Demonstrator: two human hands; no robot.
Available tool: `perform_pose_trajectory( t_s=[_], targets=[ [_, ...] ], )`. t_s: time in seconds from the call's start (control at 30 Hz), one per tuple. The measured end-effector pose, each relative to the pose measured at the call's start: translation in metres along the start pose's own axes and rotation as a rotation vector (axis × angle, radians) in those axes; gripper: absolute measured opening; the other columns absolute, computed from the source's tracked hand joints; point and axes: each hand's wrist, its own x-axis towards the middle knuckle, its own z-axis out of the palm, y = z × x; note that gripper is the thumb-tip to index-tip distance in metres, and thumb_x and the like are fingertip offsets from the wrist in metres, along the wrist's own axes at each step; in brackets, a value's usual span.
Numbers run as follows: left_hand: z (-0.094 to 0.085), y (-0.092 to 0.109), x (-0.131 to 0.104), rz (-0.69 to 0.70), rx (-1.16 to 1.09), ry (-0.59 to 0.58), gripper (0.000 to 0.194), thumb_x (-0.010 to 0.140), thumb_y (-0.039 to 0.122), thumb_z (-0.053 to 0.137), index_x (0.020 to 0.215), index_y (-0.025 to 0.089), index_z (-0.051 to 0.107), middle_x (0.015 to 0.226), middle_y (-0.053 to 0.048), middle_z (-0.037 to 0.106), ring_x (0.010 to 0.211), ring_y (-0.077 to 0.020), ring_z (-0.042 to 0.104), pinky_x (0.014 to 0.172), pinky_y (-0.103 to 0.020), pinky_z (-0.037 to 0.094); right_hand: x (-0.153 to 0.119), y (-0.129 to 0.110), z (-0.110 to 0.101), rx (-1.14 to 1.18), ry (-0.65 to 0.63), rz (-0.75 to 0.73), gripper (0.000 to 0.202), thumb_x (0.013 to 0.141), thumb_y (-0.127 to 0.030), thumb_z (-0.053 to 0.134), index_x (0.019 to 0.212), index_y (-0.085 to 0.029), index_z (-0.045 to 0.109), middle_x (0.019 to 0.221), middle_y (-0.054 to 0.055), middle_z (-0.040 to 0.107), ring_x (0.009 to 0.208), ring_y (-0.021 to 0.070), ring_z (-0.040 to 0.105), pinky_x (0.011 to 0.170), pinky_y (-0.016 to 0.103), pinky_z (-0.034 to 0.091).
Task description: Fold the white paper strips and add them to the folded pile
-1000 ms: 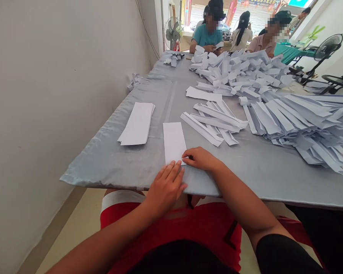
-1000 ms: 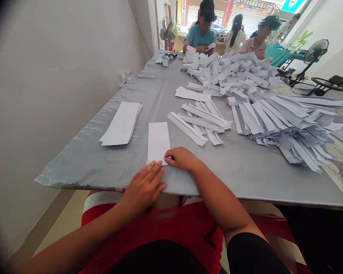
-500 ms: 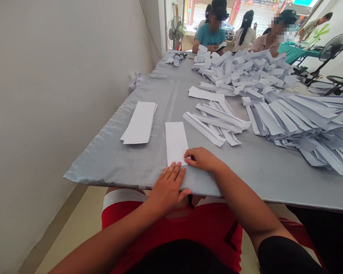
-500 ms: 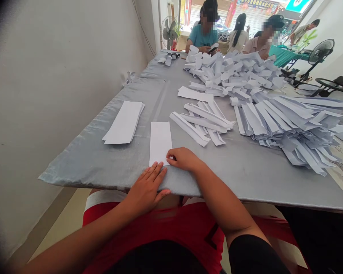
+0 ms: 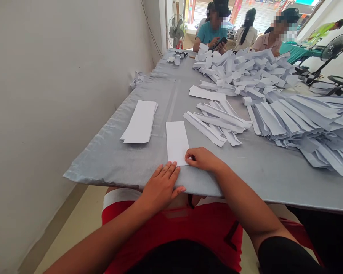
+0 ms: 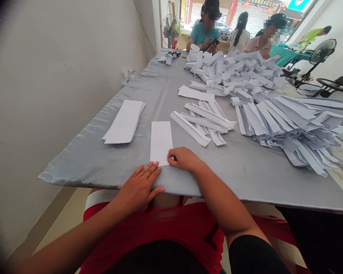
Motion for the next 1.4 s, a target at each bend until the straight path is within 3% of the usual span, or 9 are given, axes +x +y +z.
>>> perform_pose_trajectory(
  t_s=[0.2, 0.37, 0.57, 0.7, 0.93, 1.17, 1.4],
  targets=[
    [-0.004, 0.001, 0.003, 0.002, 0.008, -0.035, 0.067, 0.097, 0.06, 0.044, 0.146, 0.014, 0.051, 0.15, -0.017, 0.053, 0.14, -0.0305, 0.049, 0.118, -0.049, 0.036, -0.001, -0.002, -0.001, -0.036, 0.007, 0.018, 0.01, 0.087, -0.016, 0.064, 0.092, -0.018, 0.072, 0.08, 0.001, 0.07, 0.07, 0.0134, 0.059, 0.069, 0.025, 0.04],
    [-0.008, 0.004, 0.006, 0.034, 0.046, -0.071, 0.077, 0.095, 0.069, 0.038, 0.144, 0.01, 0.053, 0.148, -0.02, 0.054, 0.139, -0.0334, 0.05, 0.117, -0.052, 0.036, -0.02, -0.027, -0.003, -0.32, 0.185, -0.003, 0.03, 0.09, -0.018, 0.058, 0.118, -0.017, 0.07, 0.119, 0.012, 0.07, 0.101, 0.0245, 0.062, 0.086, 0.036, 0.046],
    [-0.003, 0.002, 0.004, 0.09, 0.065, -0.027, 0.082, 0.091, 0.071, 0.045, 0.142, 0.008, 0.054, 0.144, -0.025, 0.056, 0.136, -0.0366, 0.052, 0.116, -0.05, 0.036, -0.041, -0.051, 0.028, -0.456, 0.121, -0.17, 0.042, 0.094, -0.025, 0.057, 0.135, -0.02, 0.063, 0.134, 0.009, 0.067, 0.124, 0.03, 0.057, 0.102, 0.045, 0.041],
    [-0.001, 0.001, 0.003, 0.098, 0.047, -0.024, 0.085, 0.09, 0.074, 0.045, 0.144, 0.009, 0.052, 0.146, -0.026, 0.053, 0.137, -0.0383, 0.05, 0.115, -0.05, 0.035, -0.048, -0.045, 0.041, -0.465, 0.16, -0.067, 0.041, 0.097, -0.028, 0.052, 0.137, -0.021, 0.062, 0.141, 0.008, 0.063, 0.135, 0.0316, 0.051, 0.113, 0.051, 0.034],
    [0.003, -0.003, 0.002, 0.089, 0.017, -0.012, 0.083, 0.091, 0.074, 0.042, 0.149, 0.015, 0.049, 0.15, -0.023, 0.051, 0.14, -0.035, 0.047, 0.116, -0.05, 0.033, -0.067, -0.032, 0.03, -0.487, 0.179, 0.057, 0.041, 0.101, -0.039, 0.05, 0.137, -0.024, 0.063, 0.143, 0.008, 0.061, 0.141, 0.0361, 0.046, 0.113, 0.061, 0.032],
    [-0.001, -0.015, -0.006, 0.099, 0.02, 0.012, 0.075, 0.096, 0.068, 0.037, 0.146, 0.015, 0.051, 0.147, -0.018, 0.056, 0.137, -0.0312, 0.052, 0.116, -0.049, 0.036, -0.069, -0.025, 0.036, -0.473, 0.18, 0.066, 0.043, 0.103, -0.038, 0.046, 0.14, -0.023, 0.059, 0.146, 0.008, 0.057, 0.142, 0.0337, 0.046, 0.113, 0.059, 0.036],
    [-0.008, -0.018, -0.009, 0.069, 0.029, 0.009, 0.071, 0.096, 0.065, 0.044, 0.146, 0.016, 0.052, 0.143, -0.016, 0.061, 0.133, -0.0312, 0.056, 0.117, -0.048, 0.036, -0.071, -0.019, 0.037, -0.491, 0.204, 0.033, 0.041, 0.103, -0.037, 0.045, 0.138, -0.024, 0.061, 0.147, 0.008, 0.057, 0.143, 0.0319, 0.044, 0.112, 0.054, 0.037]
  ],
)
